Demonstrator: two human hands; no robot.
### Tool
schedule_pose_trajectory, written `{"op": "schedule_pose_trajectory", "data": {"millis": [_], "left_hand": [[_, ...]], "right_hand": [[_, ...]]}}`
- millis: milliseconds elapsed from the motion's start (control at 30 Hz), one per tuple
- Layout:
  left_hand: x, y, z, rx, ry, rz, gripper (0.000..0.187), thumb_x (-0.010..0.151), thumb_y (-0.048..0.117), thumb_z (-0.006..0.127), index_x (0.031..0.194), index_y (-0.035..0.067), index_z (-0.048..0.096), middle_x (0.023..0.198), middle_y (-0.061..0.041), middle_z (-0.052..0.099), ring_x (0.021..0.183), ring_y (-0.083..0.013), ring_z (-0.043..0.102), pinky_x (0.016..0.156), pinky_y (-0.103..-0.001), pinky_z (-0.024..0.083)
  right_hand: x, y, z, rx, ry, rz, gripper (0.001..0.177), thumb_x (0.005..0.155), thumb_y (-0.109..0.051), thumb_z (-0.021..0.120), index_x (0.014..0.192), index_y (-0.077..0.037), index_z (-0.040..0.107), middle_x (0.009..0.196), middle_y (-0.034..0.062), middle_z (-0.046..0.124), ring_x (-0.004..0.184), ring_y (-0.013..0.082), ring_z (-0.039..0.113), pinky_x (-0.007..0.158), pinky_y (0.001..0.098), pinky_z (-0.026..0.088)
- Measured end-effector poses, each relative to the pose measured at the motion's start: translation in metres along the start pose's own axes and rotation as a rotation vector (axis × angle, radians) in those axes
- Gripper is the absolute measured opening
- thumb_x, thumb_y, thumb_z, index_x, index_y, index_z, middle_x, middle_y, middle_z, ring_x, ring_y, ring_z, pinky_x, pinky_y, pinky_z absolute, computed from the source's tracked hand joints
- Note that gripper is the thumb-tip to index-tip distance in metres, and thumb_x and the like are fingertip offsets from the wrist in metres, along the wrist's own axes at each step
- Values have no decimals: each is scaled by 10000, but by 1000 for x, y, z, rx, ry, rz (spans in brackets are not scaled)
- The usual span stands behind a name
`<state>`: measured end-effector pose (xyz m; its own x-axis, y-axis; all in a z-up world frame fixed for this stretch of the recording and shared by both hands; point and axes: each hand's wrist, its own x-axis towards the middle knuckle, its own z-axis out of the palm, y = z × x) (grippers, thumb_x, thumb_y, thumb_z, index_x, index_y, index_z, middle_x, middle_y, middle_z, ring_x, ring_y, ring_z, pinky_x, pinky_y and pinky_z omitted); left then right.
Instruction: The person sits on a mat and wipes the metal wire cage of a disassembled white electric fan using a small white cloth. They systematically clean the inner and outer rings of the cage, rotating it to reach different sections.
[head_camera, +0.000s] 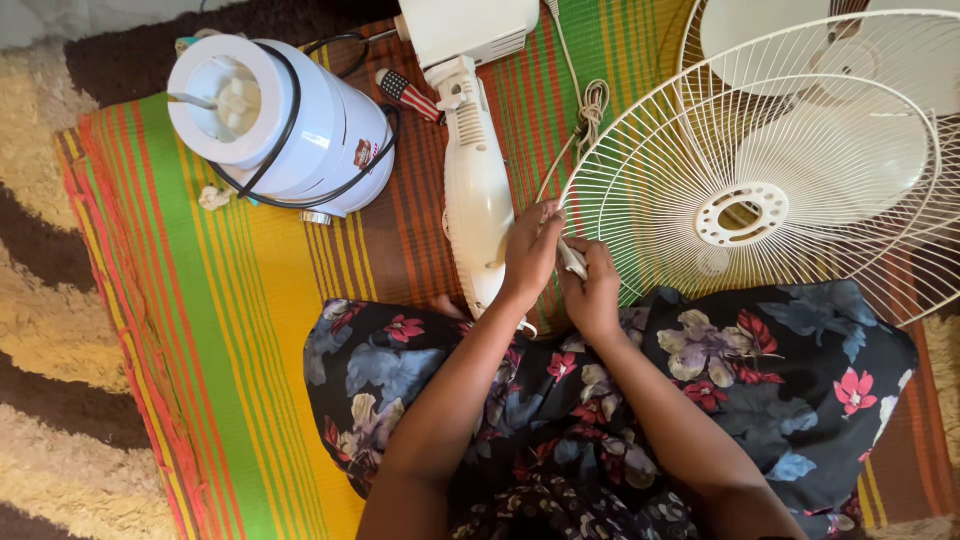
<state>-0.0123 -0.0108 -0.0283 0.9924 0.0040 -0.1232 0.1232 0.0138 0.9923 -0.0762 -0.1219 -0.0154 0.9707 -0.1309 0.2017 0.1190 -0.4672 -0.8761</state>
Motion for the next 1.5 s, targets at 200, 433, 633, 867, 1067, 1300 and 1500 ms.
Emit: {"op": "schedule_pose_trajectory", "data": {"millis": [200, 433, 633, 867, 1067, 1300, 1500], "left_hand": [[-6, 28, 2, 294, 62, 167, 268, 1037, 206, 624, 1138, -40, 655, 996, -162, 719, 867, -236, 728, 768, -350, 576], [-6, 41, 1, 359, 74, 122, 258, 1003, 201, 622, 1093, -36, 666, 972, -181, 719, 844, -304, 717, 756, -384, 557], [-2, 36, 1, 327, 86, 107, 275, 977, 223, 646, 1095, -23, 680, 945, -153, 734, 814, -256, 722, 717, -362, 559], [-4, 16, -4, 180, 23, -37, 320, 982, 266, 672, 1157, -2, 689, 928, -71, 719, 782, -126, 650, 705, -285, 530], [1, 3, -2, 140, 26, -36, 295, 1031, 279, 643, 1154, 19, 709, 924, -31, 720, 809, -92, 636, 727, -269, 524], [5, -12, -3, 81, -36, 38, 278, 1060, 273, 624, 1225, 50, 634, 947, -24, 691, 856, -96, 643, 766, -276, 540], [1, 5, 0, -272, -98, -293, 299, 1026, 307, 573, 1196, 65, 619, 922, -15, 645, 746, -103, 612, 579, -295, 521]], "right_hand": [[-2, 6, 0, 91, -1, 122, 277, 848, 35, 718, 1119, -5, 678, 934, 123, 664, 809, 220, 663, 743, 318, 527], [3, 20, 11, 127, 16, 116, 282, 819, 52, 697, 1091, -8, 652, 954, 119, 669, 847, 224, 671, 758, 314, 531], [30, 16, -22, -163, -175, -253, 333, 750, 43, 753, 1067, -21, 674, 1037, 150, 671, 966, 318, 673, 808, 411, 572], [58, 18, -60, -642, -406, -534, 241, 812, -36, 780, 1037, -114, 743, 1077, 76, 710, 961, 243, 701, 750, 339, 628], [60, 18, -55, -616, -316, -433, 304, 764, -5, 744, 1044, -123, 740, 1090, 78, 691, 983, 262, 697, 726, 357, 626], [70, 14, -47, -397, -362, -553, 384, 679, 18, 722, 1059, -37, 716, 1110, 109, 682, 1044, 303, 669, 836, 386, 601], [74, -2, -52, -321, -354, -755, 322, 703, -19, 740, 1024, -32, 721, 1126, 101, 679, 1115, 320, 667, 926, 387, 585]]}}
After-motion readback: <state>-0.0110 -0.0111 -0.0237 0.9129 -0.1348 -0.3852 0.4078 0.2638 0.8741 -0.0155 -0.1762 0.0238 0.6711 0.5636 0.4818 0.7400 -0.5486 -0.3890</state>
